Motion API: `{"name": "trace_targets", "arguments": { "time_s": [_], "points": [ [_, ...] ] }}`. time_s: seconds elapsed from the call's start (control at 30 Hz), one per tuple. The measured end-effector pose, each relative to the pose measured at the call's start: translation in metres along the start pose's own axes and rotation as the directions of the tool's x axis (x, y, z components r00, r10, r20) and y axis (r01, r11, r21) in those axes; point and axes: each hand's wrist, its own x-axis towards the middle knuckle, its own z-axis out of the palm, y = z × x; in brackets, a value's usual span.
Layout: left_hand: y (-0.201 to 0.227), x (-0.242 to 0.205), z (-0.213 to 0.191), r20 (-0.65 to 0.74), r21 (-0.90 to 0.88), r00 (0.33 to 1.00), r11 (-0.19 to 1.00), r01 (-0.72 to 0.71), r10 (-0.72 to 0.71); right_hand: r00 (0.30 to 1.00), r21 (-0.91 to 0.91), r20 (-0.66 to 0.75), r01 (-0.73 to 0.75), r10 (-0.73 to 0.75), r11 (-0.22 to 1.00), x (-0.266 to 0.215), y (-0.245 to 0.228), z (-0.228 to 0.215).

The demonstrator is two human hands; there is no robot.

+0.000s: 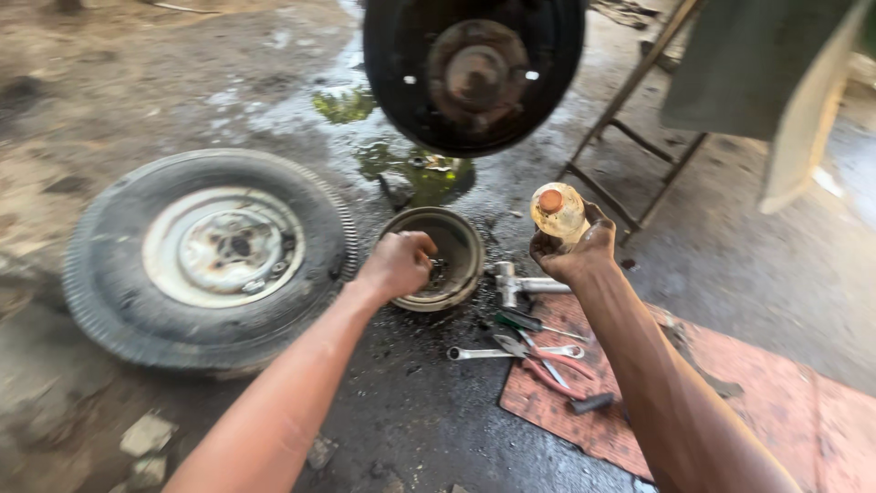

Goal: The person cleans a small metal mechanical component by hand, using a rag and a liquid solvent poured from a plastic bottle. The person scrubs the part repeatedly, rinses it with the solvent, and places it into a metal bowl. The work is performed in a workshop environment with a vehicle wheel and tire visible nearby.

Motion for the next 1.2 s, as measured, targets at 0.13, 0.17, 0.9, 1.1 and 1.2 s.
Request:
{"name": "trace_targets", "arguments": {
  "time_s": [0.13,0.17,0.9,1.1,1.2],
  "points": [
    [0.04,0.012,0.047,0.205,0.046,0.968,0.987,-0.154,0.142,0.994,-0.038,-0.077,0.072,-0.075,0.997,-0.003,-0.026,-0.019],
    [0.046,0.015,0.06,0.26,0.086,0.948,0.973,-0.212,0.183,0.992,-0.049,-0.089,0.085,-0.089,0.995,-0.002,-0.03,-0.022],
    [0.02,0.063,0.155,0.262,-0.264,0.947,0.958,-0.113,0.184,0.987,-0.233,-0.127,0.069,-0.101,0.97,0.06,-0.049,-0.012],
    [0.004,0.059,0.094,0.352,-0.848,0.904,0.326,0.418,-0.242,0.983,-0.192,-0.108,0.127,-0.149,0.973,0.046,-0.045,-0.01],
    [-0.005,0.051,0.073,0.398,-0.882,0.827,0.082,0.463,-0.397,0.964,-0.097,-0.233,0.11,-0.13,0.989,0.047,-0.036,-0.021]
  ]
}}
